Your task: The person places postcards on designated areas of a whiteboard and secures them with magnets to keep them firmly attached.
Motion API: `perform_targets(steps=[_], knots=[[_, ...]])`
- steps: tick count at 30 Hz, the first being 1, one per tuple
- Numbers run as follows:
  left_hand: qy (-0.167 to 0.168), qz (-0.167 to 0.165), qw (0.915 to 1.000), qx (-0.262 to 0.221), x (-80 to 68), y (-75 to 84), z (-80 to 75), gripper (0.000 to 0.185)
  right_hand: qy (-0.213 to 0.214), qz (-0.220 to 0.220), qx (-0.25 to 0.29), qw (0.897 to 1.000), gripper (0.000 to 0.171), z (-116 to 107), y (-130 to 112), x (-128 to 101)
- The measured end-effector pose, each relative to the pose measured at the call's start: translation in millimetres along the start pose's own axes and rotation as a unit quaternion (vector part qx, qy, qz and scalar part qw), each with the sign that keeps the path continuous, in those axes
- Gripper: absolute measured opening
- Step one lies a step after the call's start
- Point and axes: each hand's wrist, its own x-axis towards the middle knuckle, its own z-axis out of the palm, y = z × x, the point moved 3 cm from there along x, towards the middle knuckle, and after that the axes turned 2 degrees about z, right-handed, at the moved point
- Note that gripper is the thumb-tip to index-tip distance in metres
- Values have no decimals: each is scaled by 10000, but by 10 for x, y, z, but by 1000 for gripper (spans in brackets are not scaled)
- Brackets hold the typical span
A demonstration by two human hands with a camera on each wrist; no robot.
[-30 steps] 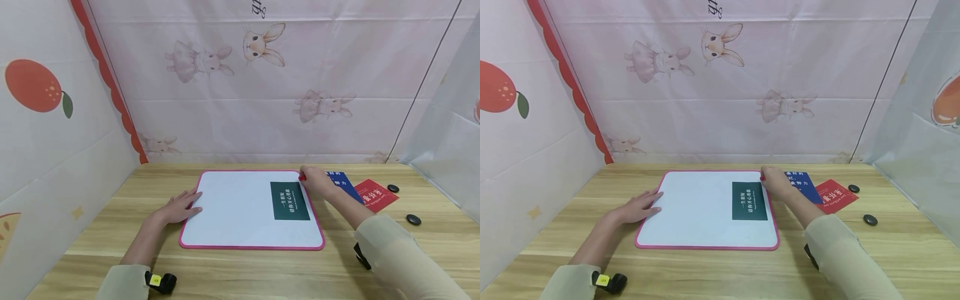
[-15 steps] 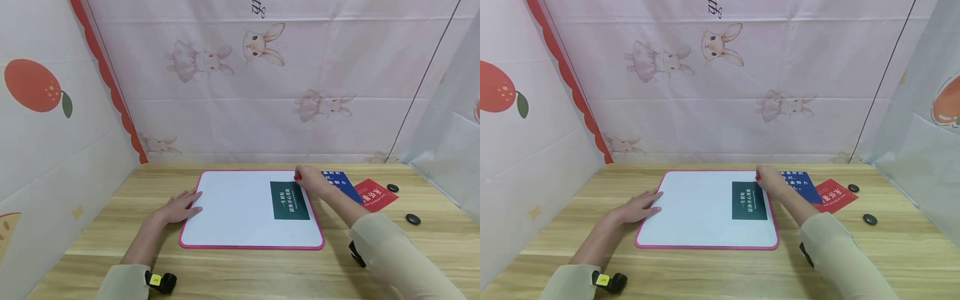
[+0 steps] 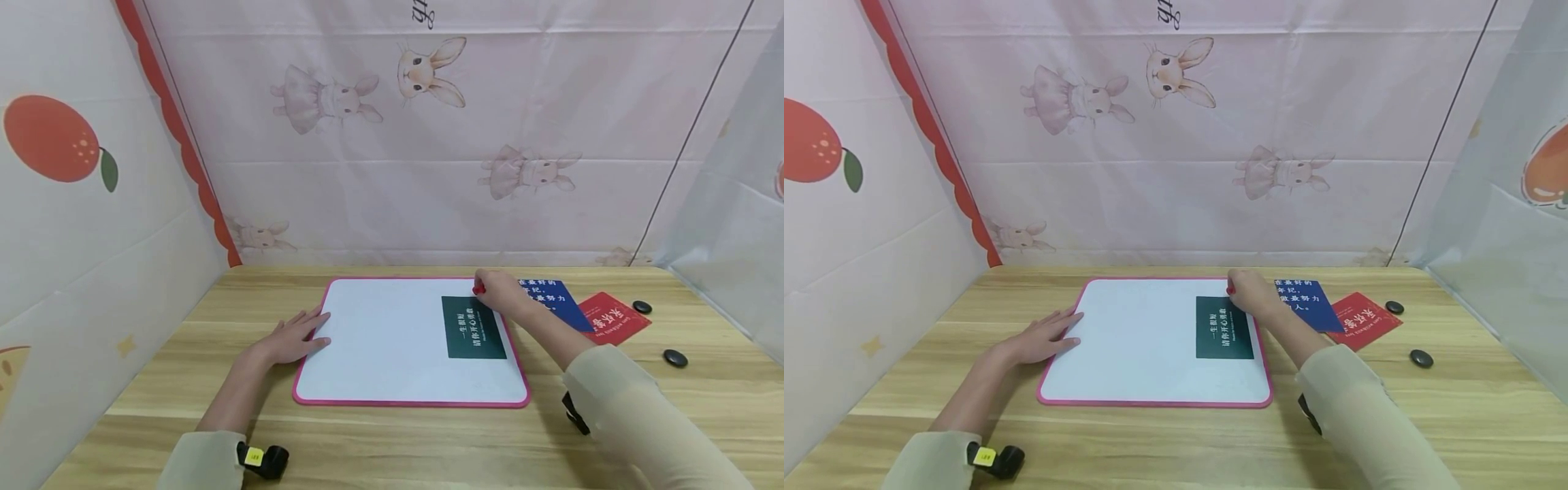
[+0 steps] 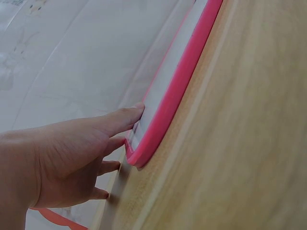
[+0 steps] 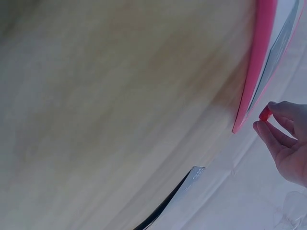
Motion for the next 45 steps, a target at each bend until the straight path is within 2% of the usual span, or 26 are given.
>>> perform_targets(steps=[11, 20, 34, 45], knots=[[-18, 53, 10000, 6, 0, 6, -6, 67, -49, -35, -224, 9997, 24, 28, -68, 24], [17, 60, 10000, 25, -4, 5, -14, 67, -272, -11, -66, 9996, 23, 71, -111, 60], [3, 62, 10000, 9, -9, 20, -19, 67, -266, -329, 44, 9991, 20, 123, -153, 87], [3, 48, 10000, 18, -3, 6, -15, 67, -351, -386, 98, 9986, 17, 150, -171, 80]])
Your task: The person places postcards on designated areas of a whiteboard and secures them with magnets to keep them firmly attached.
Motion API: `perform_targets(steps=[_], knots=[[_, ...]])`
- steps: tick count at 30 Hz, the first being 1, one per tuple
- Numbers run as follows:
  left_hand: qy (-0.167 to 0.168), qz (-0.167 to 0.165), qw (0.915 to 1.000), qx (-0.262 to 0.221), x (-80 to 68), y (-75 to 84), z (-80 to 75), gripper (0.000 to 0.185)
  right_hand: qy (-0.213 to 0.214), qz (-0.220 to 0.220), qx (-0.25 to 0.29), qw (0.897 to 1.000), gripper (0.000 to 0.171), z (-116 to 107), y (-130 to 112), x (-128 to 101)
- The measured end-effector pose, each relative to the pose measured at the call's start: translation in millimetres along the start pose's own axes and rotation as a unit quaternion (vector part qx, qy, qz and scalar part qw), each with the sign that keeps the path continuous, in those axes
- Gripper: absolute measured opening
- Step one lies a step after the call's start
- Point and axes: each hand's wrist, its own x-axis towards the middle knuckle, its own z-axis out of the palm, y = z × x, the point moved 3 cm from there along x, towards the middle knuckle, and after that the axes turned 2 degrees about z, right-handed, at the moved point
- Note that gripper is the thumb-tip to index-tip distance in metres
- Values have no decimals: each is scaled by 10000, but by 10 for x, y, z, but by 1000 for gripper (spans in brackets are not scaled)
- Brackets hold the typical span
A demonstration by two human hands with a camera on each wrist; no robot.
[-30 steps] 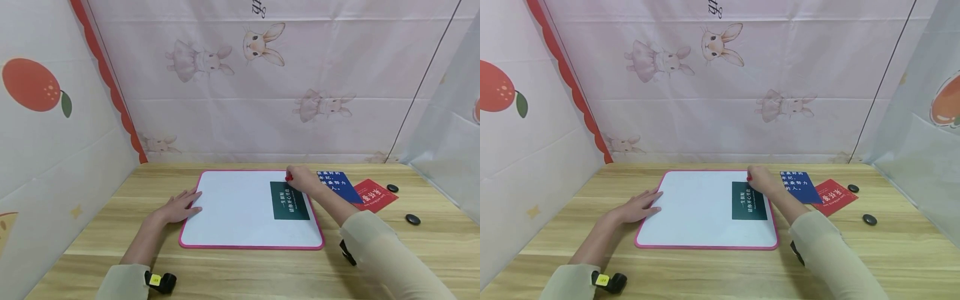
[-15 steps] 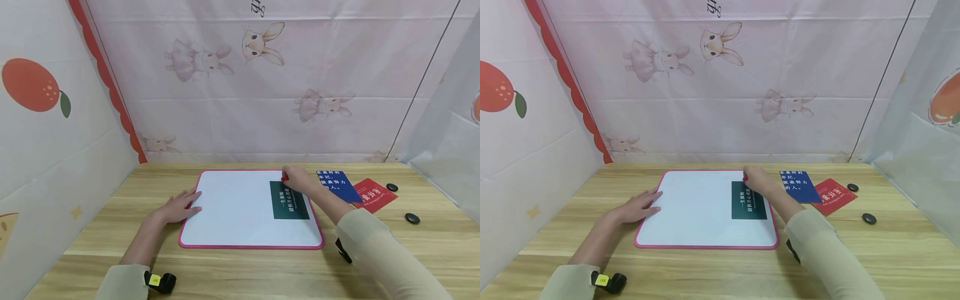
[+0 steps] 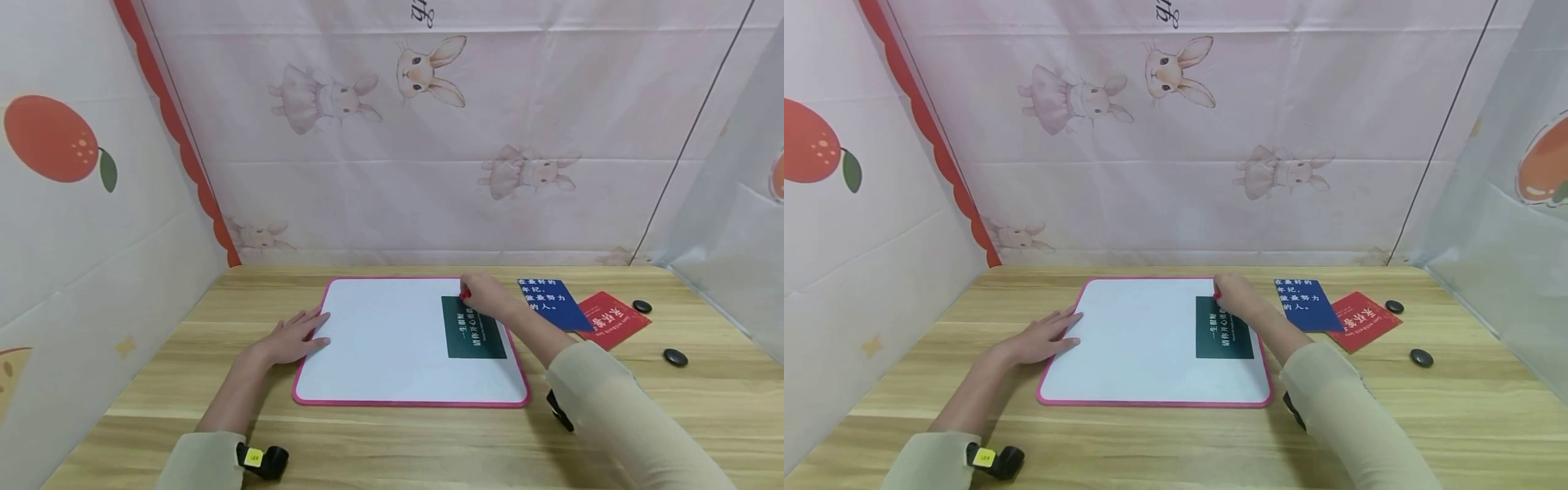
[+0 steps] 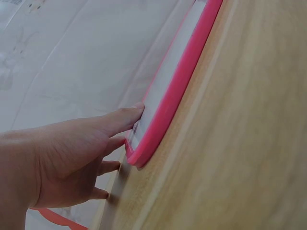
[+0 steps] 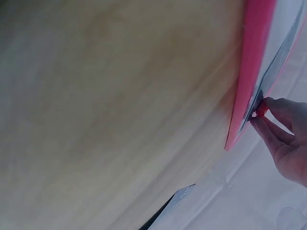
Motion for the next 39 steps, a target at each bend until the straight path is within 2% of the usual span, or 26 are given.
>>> perform_targets(steps=[13, 24, 32, 39], knots=[[-15, 14, 10000, -5, -12, 9, -9, 67, -21, 127, 21, 9999, 18, -34, 9, 11], [-18, -49, 10000, -26, -13, 7, -3, 67, 203, 403, -47, 9990, 22, -305, 102, -83], [8, -24, 10000, -68, -13, 6, -12, 67, 314, 725, -118, 9968, 20, -505, 344, -183], [9, -37, 10000, -79, -21, -1, -21, 67, 403, 778, -512, 9948, 21, -633, 618, -315]])
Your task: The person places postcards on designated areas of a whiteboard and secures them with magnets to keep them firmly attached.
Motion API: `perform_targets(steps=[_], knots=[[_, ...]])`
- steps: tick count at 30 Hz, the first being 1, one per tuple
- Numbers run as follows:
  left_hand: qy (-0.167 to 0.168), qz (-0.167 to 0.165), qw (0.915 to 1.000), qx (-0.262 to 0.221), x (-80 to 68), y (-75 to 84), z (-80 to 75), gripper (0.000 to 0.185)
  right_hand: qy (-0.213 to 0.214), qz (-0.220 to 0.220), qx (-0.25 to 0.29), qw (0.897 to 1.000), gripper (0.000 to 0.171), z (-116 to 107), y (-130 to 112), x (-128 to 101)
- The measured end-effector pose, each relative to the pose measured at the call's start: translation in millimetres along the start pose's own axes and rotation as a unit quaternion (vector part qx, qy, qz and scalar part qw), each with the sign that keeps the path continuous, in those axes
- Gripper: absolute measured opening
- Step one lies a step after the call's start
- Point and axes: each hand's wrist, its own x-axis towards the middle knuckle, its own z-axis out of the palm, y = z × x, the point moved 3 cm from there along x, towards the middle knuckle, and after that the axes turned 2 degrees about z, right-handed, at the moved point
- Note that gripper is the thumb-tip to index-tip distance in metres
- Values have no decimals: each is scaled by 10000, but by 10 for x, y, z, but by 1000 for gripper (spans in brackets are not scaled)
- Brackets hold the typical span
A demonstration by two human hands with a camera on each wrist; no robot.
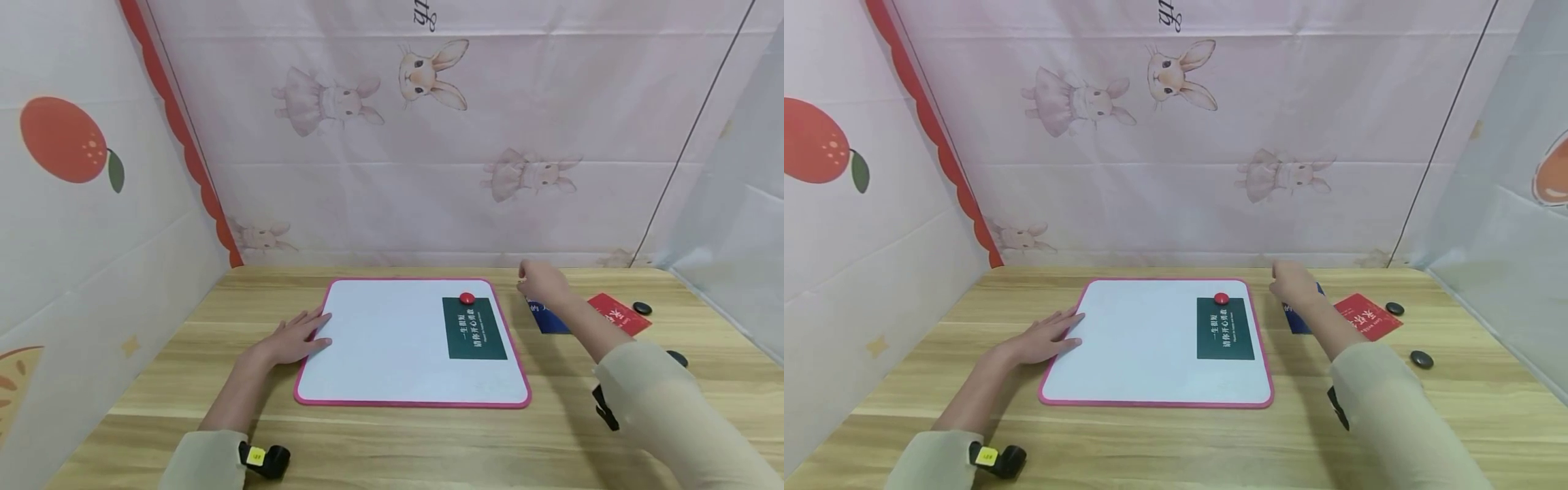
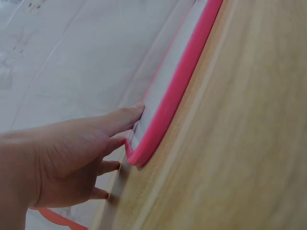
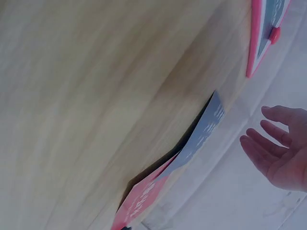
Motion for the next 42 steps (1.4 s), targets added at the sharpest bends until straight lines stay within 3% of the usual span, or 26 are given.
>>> perform_targets(steps=[11, 17, 22, 35, 42], knots=[[33, 0, 10000, 11, -5, -10, 6, 67, -645, 724, -158, 9952, 24, -91, 433, -142], [54, 5, 10000, 29, -4, -24, 16, 67, -1178, 1076, -491, 9860, 44, -64, 537, -219], [41, -2, 10000, 42, -3, -24, 17, 67, -1461, 1307, -466, 9795, 59, -22, 565, -271], [50, -3, 10000, 45, -2, -20, 12, 67, -1409, 1382, -369, 9796, 62, 30, 604, -238], [53, -24, 9999, 87, 10, -26, 17, 67, -1498, 1709, -63, 9738, 64, 52, 657, -226]])
